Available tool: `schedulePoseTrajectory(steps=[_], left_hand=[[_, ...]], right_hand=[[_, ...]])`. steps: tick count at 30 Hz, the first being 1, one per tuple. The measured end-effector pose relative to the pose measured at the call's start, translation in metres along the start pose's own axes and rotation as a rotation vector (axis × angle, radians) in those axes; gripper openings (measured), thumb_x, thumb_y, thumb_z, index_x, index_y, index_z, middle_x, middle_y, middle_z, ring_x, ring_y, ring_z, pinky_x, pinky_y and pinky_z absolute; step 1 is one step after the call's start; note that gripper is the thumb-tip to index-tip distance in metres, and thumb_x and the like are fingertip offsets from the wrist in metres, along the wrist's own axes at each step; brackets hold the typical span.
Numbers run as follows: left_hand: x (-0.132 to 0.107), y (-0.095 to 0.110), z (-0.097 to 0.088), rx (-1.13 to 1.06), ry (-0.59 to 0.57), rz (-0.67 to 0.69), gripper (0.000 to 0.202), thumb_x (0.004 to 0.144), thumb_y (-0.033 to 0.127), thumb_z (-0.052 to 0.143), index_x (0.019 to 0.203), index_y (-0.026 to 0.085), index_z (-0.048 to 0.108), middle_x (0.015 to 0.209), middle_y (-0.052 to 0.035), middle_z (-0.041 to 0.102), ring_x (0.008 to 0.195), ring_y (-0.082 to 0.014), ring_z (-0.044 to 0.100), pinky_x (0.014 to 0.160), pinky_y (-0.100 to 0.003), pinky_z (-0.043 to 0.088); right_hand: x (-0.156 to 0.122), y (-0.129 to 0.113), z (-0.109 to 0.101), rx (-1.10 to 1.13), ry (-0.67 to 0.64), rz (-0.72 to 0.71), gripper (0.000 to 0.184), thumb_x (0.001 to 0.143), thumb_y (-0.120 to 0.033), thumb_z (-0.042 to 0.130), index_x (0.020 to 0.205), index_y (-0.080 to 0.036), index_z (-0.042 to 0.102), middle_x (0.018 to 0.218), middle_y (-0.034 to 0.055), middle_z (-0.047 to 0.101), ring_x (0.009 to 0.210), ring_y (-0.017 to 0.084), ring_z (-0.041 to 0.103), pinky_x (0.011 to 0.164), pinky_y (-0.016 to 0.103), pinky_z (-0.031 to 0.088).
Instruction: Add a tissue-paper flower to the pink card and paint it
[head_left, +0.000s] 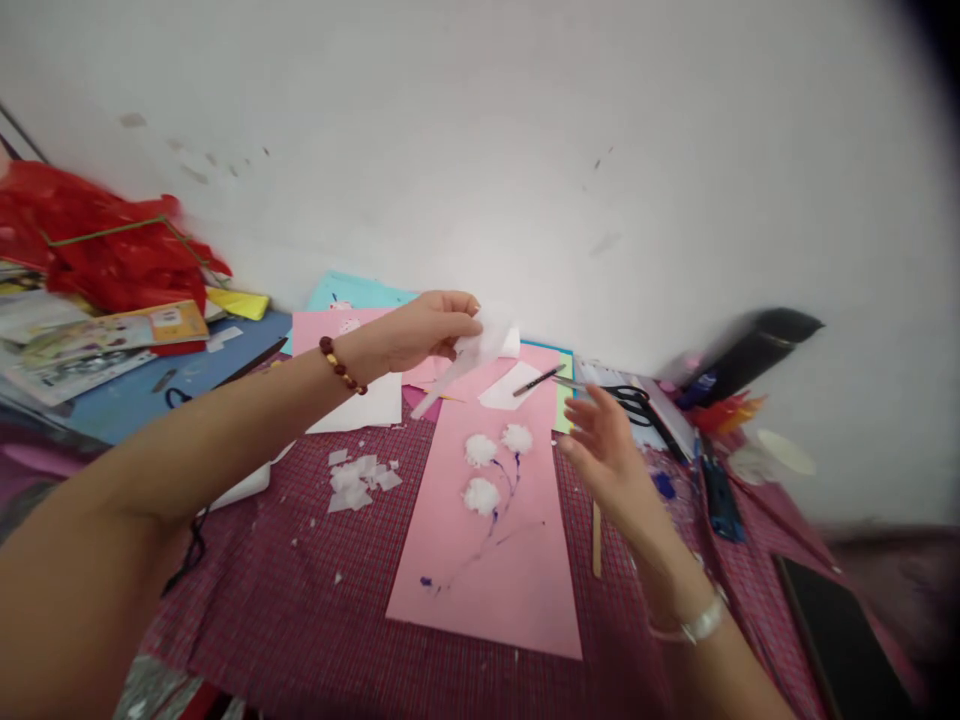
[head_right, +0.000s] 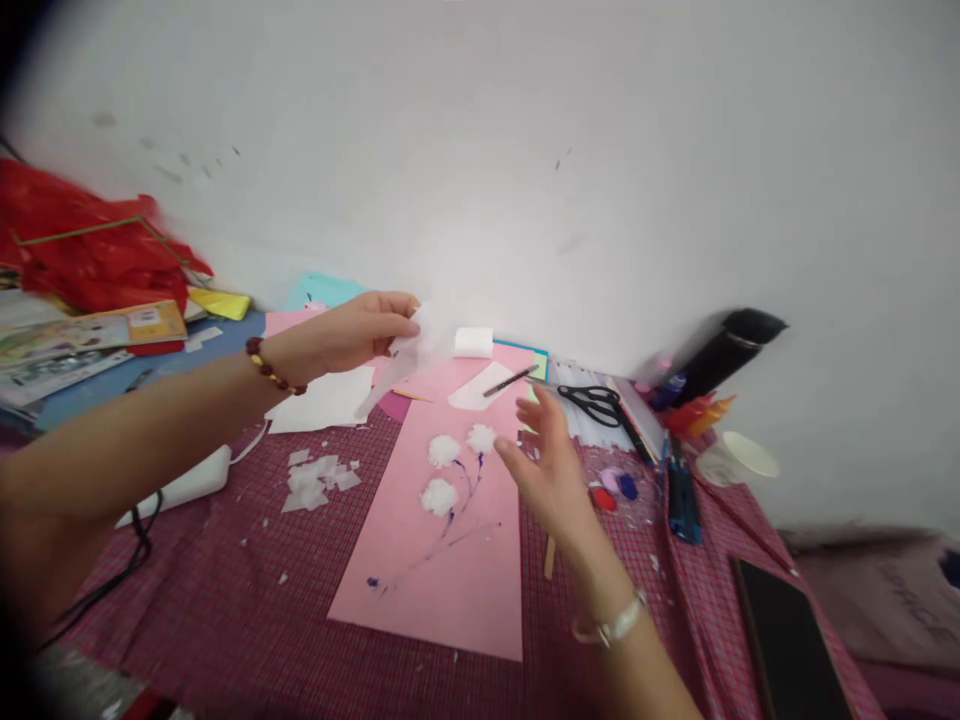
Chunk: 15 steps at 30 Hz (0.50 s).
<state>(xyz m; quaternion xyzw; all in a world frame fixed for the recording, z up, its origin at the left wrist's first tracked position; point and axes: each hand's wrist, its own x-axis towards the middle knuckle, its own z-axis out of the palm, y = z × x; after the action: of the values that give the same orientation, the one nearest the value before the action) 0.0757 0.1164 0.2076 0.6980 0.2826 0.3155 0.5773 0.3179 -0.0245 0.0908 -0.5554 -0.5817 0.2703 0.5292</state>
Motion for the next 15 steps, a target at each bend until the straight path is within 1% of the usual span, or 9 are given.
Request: schedulePoseTrajectory(steps=[2, 3, 4, 6, 8, 10, 12, 14, 15], left_hand=[[-0.016, 0.004, 0.011, -0.065, -0.096, -0.016, 0.012, 0.072, 0.013, 0.058, 0.064, 0.017, 0.051, 0.060, 0.0032, 0.042, 0.050, -0.0065, 0.040, 0.049, -0.021, 0.031], [-0.023, 0.006, 0.015, -0.086, -0.135, -0.031, 0.011, 0.071, 0.013, 0.058, 0.063, 0.017, 0.052, 0.059, 0.0026, 0.043, 0.050, -0.0072, 0.041, 0.049, -0.022, 0.031], [-0.030, 0.006, 0.018, -0.106, -0.160, -0.052, 0.008, 0.069, 0.014, 0.059, 0.063, 0.017, 0.053, 0.059, 0.0019, 0.045, 0.051, -0.0080, 0.042, 0.049, -0.022, 0.032], [-0.043, 0.004, 0.023, -0.155, -0.160, -0.098, 0.006, 0.065, 0.015, 0.059, 0.063, 0.017, 0.054, 0.061, 0.0006, 0.048, 0.052, -0.0095, 0.044, 0.050, -0.024, 0.033], [-0.053, -0.003, 0.027, -0.231, -0.133, -0.139, 0.009, 0.062, 0.014, 0.060, 0.063, 0.017, 0.052, 0.062, 0.0003, 0.051, 0.053, -0.0100, 0.045, 0.050, -0.024, 0.034], [-0.062, -0.015, 0.030, -0.344, -0.083, -0.162, 0.011, 0.063, 0.014, 0.062, 0.064, 0.017, 0.051, 0.063, 0.0008, 0.052, 0.053, -0.0098, 0.046, 0.051, -0.024, 0.035], [-0.071, -0.029, 0.034, -0.491, -0.026, -0.178, 0.014, 0.070, 0.023, 0.066, 0.069, 0.017, 0.053, 0.062, 0.0012, 0.054, 0.052, -0.0103, 0.048, 0.052, -0.024, 0.038], [-0.080, -0.043, 0.041, -0.624, -0.007, -0.194, 0.029, 0.076, 0.043, 0.068, 0.077, 0.016, 0.057, 0.063, 0.0004, 0.057, 0.054, -0.0117, 0.051, 0.054, -0.025, 0.041], [-0.085, -0.049, 0.046, -0.666, -0.023, -0.203, 0.039, 0.077, 0.053, 0.067, 0.082, 0.015, 0.059, 0.066, -0.0008, 0.059, 0.056, -0.0126, 0.053, 0.056, -0.026, 0.043]], right_hand=[[0.018, -0.013, 0.018, 0.182, -0.086, 0.031, 0.098, 0.073, -0.061, 0.074, 0.151, -0.032, 0.022, 0.154, 0.0171, 0.037, 0.139, 0.032, 0.042, 0.111, 0.055, 0.038], [0.023, -0.017, 0.025, 0.265, -0.131, 0.047, 0.105, 0.069, -0.064, 0.076, 0.152, -0.034, 0.020, 0.156, 0.0162, 0.034, 0.141, 0.032, 0.040, 0.112, 0.054, 0.037], [0.026, -0.020, 0.032, 0.349, -0.189, 0.061, 0.108, 0.066, -0.065, 0.077, 0.152, -0.035, 0.020, 0.156, 0.0148, 0.035, 0.141, 0.032, 0.041, 0.111, 0.053, 0.038], [0.024, -0.026, 0.043, 0.509, -0.322, 0.087, 0.106, 0.062, -0.066, 0.079, 0.149, -0.036, 0.028, 0.151, 0.0119, 0.044, 0.135, 0.031, 0.047, 0.106, 0.049, 0.045], [0.015, -0.033, 0.051, 0.629, -0.434, 0.136, 0.089, 0.061, -0.062, 0.081, 0.139, -0.033, 0.047, 0.136, 0.0093, 0.059, 0.120, 0.029, 0.060, 0.093, 0.044, 0.053], [0.003, -0.040, 0.055, 0.670, -0.439, 0.213, 0.064, 0.062, -0.054, 0.084, 0.117, -0.028, 0.064, 0.113, 0.0066, 0.071, 0.096, 0.025, 0.068, 0.079, 0.037, 0.056], [-0.007, -0.047, 0.054, 0.647, -0.354, 0.282, 0.043, 0.064, -0.043, 0.085, 0.098, -0.024, 0.069, 0.091, 0.0028, 0.074, 0.075, 0.019, 0.067, 0.068, 0.031, 0.054], [-0.016, -0.051, 0.049, 0.609, -0.266, 0.308, 0.035, 0.063, -0.036, 0.086, 0.091, -0.022, 0.069, 0.080, -0.0003, 0.072, 0.065, 0.014, 0.063, 0.061, 0.027, 0.050], [-0.019, -0.054, 0.045, 0.588, -0.241, 0.310, 0.034, 0.063, -0.035, 0.086, 0.090, -0.022, 0.069, 0.078, -0.0014, 0.071, 0.063, 0.013, 0.062, 0.060, 0.025, 0.049]])
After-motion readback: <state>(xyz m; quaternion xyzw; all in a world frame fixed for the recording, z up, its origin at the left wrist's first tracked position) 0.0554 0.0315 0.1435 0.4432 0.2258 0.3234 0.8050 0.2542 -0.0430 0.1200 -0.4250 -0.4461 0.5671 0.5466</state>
